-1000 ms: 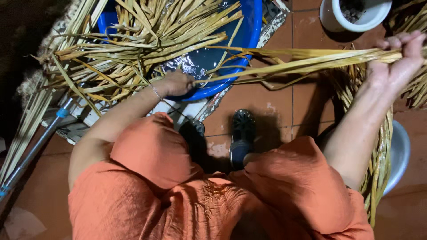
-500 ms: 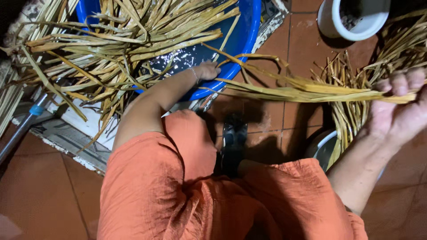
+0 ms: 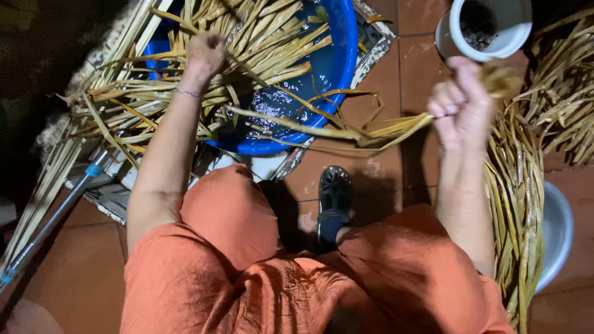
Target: The person sits on a tiled floor and repeatedly strips dried plant stalks by hand, separating fibrous strands from the core. The stripped strands are placed into a blue basin of water, while the remaining cores are set aside in a silver basin. The person handles the stalks one at a time, using both hands to pull apart the material.
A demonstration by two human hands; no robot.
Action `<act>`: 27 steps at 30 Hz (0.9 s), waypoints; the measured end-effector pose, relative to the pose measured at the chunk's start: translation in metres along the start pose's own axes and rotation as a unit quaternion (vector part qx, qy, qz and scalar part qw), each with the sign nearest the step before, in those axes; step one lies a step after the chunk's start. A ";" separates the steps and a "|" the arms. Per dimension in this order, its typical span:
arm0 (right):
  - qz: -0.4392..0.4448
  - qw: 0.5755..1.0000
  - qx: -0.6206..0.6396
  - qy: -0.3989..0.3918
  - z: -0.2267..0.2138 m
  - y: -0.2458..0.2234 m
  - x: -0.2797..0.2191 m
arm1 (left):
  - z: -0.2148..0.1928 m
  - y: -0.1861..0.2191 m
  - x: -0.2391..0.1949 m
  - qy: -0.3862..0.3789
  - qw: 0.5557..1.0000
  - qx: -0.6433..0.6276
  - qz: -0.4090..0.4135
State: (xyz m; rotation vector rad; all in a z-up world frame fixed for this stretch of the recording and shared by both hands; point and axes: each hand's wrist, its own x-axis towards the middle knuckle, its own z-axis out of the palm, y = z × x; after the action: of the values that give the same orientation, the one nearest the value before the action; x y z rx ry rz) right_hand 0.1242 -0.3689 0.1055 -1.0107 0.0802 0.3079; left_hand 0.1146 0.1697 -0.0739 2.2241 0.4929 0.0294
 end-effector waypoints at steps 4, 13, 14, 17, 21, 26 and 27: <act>0.087 0.994 -0.063 0.006 0.030 0.027 0.007 | 0.014 0.105 -0.036 -0.040 0.964 -0.227 0.133; 0.177 0.984 -0.026 -0.005 0.030 0.071 0.030 | 0.050 0.207 -0.152 -0.181 0.915 -0.201 0.300; 0.144 0.990 -0.005 -0.003 0.025 0.073 0.030 | 0.056 0.204 -0.160 -0.170 0.902 -0.184 0.351; 0.069 0.996 0.045 0.014 0.011 0.065 0.033 | 0.068 0.192 -0.172 -0.201 0.888 -0.160 0.382; 0.028 0.997 0.026 0.064 0.013 0.057 0.032 | 0.070 0.183 -0.173 -0.303 0.897 -0.149 0.285; 0.008 0.999 -0.034 0.028 0.046 0.067 0.007 | 0.089 0.200 -0.154 -0.369 0.862 -0.340 0.068; 0.005 0.998 -0.061 0.011 0.057 0.072 0.002 | 0.094 0.205 -0.150 -0.373 0.854 -0.361 0.017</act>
State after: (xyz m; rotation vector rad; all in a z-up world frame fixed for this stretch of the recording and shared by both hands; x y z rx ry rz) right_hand 0.1012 -0.2853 0.0761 -1.1341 0.0869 0.3145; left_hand 0.0632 -0.0707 0.0390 1.3421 -0.0170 -0.5310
